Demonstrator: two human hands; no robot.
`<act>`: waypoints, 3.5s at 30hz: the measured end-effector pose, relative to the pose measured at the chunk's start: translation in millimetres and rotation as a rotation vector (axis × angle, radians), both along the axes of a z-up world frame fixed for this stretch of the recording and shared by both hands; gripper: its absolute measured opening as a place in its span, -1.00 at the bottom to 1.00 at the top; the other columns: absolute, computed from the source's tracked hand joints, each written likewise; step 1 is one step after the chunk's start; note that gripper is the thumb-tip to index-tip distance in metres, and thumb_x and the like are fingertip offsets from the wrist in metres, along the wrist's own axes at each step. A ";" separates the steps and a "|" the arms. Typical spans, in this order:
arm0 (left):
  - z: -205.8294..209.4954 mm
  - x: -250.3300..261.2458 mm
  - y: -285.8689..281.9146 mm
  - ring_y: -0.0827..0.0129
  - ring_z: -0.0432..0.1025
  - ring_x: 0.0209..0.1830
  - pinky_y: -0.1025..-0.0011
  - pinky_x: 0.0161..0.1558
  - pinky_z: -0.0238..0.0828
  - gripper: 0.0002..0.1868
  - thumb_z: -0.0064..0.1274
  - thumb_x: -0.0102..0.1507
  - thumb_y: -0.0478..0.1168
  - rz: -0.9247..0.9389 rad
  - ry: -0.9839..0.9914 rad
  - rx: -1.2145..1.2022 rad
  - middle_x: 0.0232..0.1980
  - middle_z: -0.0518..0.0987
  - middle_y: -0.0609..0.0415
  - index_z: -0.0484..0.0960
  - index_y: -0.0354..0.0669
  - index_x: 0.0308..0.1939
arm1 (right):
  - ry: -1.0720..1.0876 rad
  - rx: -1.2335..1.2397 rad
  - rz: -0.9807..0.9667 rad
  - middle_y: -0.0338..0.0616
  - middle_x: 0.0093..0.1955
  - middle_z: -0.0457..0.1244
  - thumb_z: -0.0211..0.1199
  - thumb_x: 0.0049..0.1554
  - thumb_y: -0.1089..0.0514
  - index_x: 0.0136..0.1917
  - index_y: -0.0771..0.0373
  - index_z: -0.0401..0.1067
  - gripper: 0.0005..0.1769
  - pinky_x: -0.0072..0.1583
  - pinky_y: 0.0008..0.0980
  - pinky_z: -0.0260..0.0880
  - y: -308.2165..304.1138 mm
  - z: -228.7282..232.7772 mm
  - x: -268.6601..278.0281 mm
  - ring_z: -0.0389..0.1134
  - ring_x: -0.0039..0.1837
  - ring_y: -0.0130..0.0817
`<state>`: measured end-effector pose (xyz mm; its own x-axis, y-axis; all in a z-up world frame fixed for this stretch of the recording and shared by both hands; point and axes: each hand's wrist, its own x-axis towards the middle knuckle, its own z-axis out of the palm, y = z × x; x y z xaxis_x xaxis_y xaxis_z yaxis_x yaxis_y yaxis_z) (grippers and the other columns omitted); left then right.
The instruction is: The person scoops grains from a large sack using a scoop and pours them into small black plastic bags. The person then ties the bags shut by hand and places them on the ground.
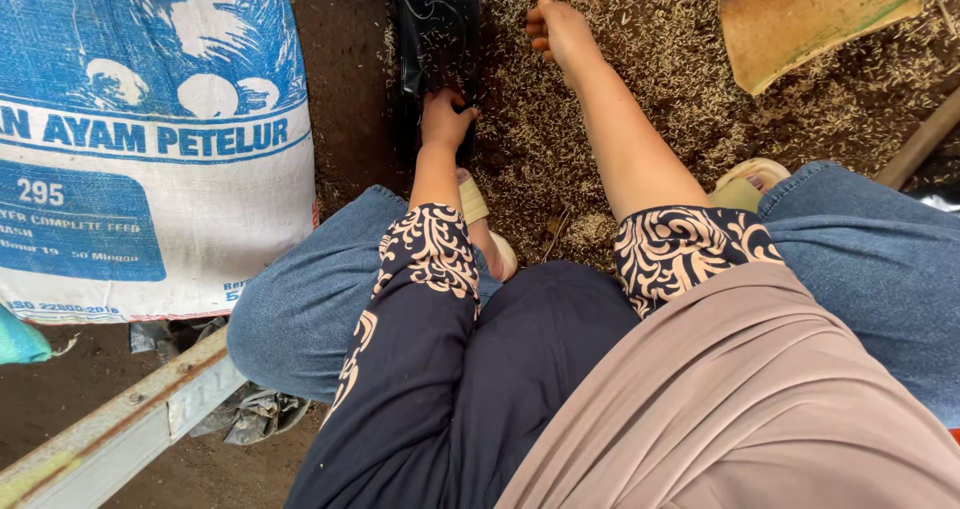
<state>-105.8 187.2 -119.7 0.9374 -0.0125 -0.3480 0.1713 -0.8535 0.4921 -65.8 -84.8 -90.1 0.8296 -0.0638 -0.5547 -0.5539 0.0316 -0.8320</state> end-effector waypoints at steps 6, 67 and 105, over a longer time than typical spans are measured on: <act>14.7 -4.8 -7.9 -0.08 0.44 0.08 0.09 0.04 0.43 -0.67 0.34 0.07 -0.11 -0.030 -0.031 0.029 0.10 0.51 -0.16 0.64 -0.15 -0.18 | 0.082 0.023 0.035 -0.20 0.10 0.36 -0.16 0.32 -0.25 0.23 0.19 0.43 -0.43 0.09 -0.30 0.37 9.1 -13.5 -7.9 0.35 0.01 -0.41; 180.0 73.6 47.4 0.10 0.47 -0.36 0.18 -0.25 0.39 -0.73 0.14 0.27 -0.09 -0.103 0.097 -0.183 -0.36 0.58 -0.12 0.60 -0.27 -0.27 | -0.328 -1.222 1.053 -0.21 0.66 -0.09 0.23 0.04 -0.02 0.61 -0.03 0.08 -0.11 0.37 0.00 0.01 112.0 9.8 -35.3 0.09 0.43 -0.06; 96.6 -16.6 -133.1 -0.01 0.46 0.20 0.14 0.21 0.37 -0.62 0.04 0.22 -0.15 -0.232 0.148 -0.014 0.16 0.58 -0.13 0.59 -0.06 0.12 | 0.021 -0.906 0.122 0.06 0.00 0.38 0.23 0.13 -0.03 0.15 0.20 0.43 -0.61 0.08 0.01 0.37 -59.2 48.2 -92.2 0.42 0.07 0.02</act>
<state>-122.4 54.1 -23.1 0.8480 -0.2264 -0.4793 0.0434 -0.8715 0.4885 -158.0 -144.0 -41.9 0.8495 -0.3946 -0.3502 -0.5257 -0.6887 -0.4993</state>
